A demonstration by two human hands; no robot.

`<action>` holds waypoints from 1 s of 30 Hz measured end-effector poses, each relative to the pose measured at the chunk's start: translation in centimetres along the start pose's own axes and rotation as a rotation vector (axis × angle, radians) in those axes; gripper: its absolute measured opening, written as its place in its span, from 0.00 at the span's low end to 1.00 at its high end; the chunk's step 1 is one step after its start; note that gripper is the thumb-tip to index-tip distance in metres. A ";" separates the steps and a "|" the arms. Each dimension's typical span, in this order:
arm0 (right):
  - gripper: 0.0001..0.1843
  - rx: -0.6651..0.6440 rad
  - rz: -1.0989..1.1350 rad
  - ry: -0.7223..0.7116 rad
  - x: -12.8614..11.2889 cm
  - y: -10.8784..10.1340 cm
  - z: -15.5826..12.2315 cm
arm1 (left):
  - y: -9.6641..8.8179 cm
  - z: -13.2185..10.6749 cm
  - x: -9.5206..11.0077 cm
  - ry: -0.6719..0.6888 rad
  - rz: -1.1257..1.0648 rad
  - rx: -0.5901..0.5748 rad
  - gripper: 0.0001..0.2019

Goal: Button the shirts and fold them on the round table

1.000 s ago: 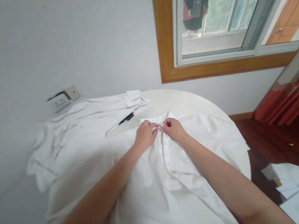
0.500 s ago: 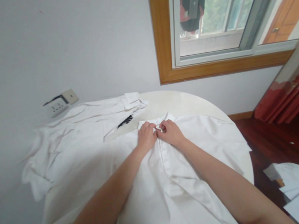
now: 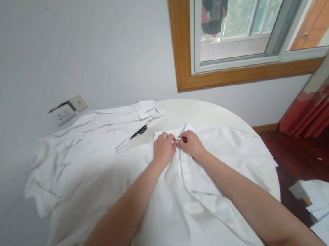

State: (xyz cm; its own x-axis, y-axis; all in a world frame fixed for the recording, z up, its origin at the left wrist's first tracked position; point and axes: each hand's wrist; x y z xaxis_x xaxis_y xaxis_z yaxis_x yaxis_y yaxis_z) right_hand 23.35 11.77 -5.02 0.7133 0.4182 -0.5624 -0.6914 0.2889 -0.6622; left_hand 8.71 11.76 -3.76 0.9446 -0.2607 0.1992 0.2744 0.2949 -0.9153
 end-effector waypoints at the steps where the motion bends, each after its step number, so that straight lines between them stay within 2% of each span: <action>1: 0.06 0.015 0.006 0.010 0.0 -0.1 0.1 | -0.1 0.0 0.1 0.007 0.009 0.002 0.07; 7: 0.08 0.123 0.037 -0.001 -0.5 -0.3 0.1 | -0.3 -0.2 0.4 0.026 0.042 0.017 0.07; 10: 0.07 0.083 0.033 0.011 -0.6 -0.2 0.1 | -0.1 0.0 0.0 0.014 0.000 0.033 0.07; 14: 0.08 0.041 0.064 0.069 -0.4 -0.3 0.2 | 0.4 0.6 -0.9 -0.054 -0.184 0.026 0.07; 20: 0.11 0.036 0.221 0.160 0.0 -0.5 0.7 | 1.1 1.5 -1.6 -0.085 -0.405 0.087 0.07; 27: 0.14 0.139 0.306 0.145 -0.8 -1.0 0.9 | 1.5 1.2 -1.6 -0.012 -0.405 0.158 0.04; 30: 0.13 0.085 0.302 0.163 -1.1 -0.7 0.6 | 1.6 1.2 -1.6 -0.006 -0.411 0.167 0.03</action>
State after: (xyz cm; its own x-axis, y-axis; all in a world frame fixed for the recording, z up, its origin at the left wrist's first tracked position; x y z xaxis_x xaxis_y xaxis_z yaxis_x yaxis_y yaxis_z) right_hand 22.99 11.63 -3.62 0.4791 0.3547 -0.8029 -0.8763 0.2464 -0.4140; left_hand 7.81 13.72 -5.13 0.7518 -0.3819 0.5375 0.6524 0.3121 -0.6906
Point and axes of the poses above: each hand's wrist, its own z-axis towards the middle knuckle, its own y-axis out of the palm, x = y × z, and after that the axes turned 7 degrees about -y, right-handed
